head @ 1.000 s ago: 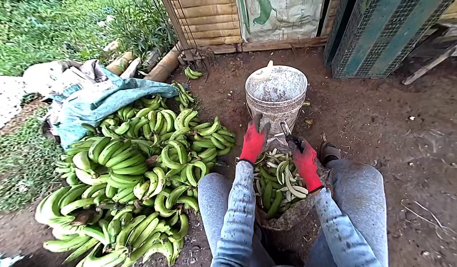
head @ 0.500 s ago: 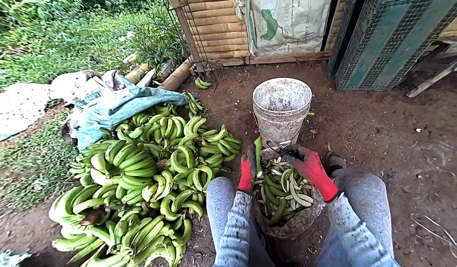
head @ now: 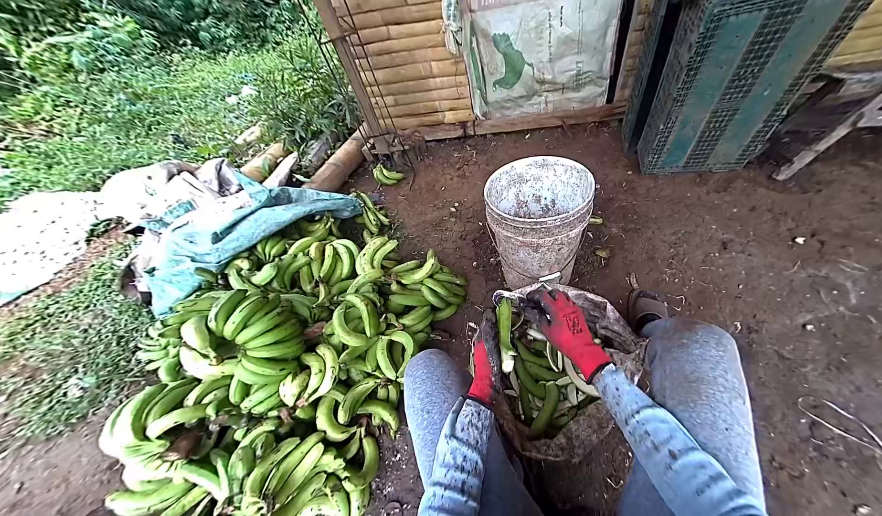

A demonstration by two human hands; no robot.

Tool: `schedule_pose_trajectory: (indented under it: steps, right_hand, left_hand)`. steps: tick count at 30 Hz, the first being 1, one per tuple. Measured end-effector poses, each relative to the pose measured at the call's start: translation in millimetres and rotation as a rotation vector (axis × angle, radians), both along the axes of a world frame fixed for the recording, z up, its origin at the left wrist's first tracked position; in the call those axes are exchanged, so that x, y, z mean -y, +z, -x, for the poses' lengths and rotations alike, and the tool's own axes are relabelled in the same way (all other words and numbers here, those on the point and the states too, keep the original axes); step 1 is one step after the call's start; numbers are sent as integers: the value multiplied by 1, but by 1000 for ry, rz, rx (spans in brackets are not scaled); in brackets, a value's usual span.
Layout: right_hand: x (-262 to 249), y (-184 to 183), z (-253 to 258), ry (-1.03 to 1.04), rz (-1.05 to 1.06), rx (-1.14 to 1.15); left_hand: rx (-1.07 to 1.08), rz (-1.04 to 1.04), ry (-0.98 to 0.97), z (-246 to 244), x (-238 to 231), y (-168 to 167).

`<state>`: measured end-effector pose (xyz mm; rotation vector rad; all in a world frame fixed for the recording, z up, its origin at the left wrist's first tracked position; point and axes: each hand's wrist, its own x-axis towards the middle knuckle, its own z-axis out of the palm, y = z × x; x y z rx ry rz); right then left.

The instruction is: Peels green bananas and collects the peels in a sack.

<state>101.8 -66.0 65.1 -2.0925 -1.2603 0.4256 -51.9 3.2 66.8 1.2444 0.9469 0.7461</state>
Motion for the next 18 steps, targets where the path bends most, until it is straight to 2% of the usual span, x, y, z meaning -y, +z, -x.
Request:
schedule_pose_trajectory:
  steps: [4,5,7,8,10,13,15,18]
  right_hand:
    - [8,7,0,-58,-54,-63]
    - [8,5,-3,-95,-47,-80]
    - [5,-1,-20,-231,-6,-121]
    - [4,-2,-28,-273,0,-146]
    - [8,2,-24,-209,-25,-185]
    - [33,8,4,76,-132,-198]
    - [40,12,17,233,-78,-137]
    - [27,10,13,189,-18,-67]
  left_hand:
    - [-14,-182,-106,-12,-1,14]
    - [-98,-253,-141,-10,0,12]
    - [-443,-478,-233,-5,5,5]
    - [-534,-516,-222,-4,7,4]
    - [-404,-391,-54,-4,-4,4]
    - [-27,-156,142,-15,-29,6]
    - [161,-26,161,-15,-36,5]
    - [310,106,21,-7,-25,4]
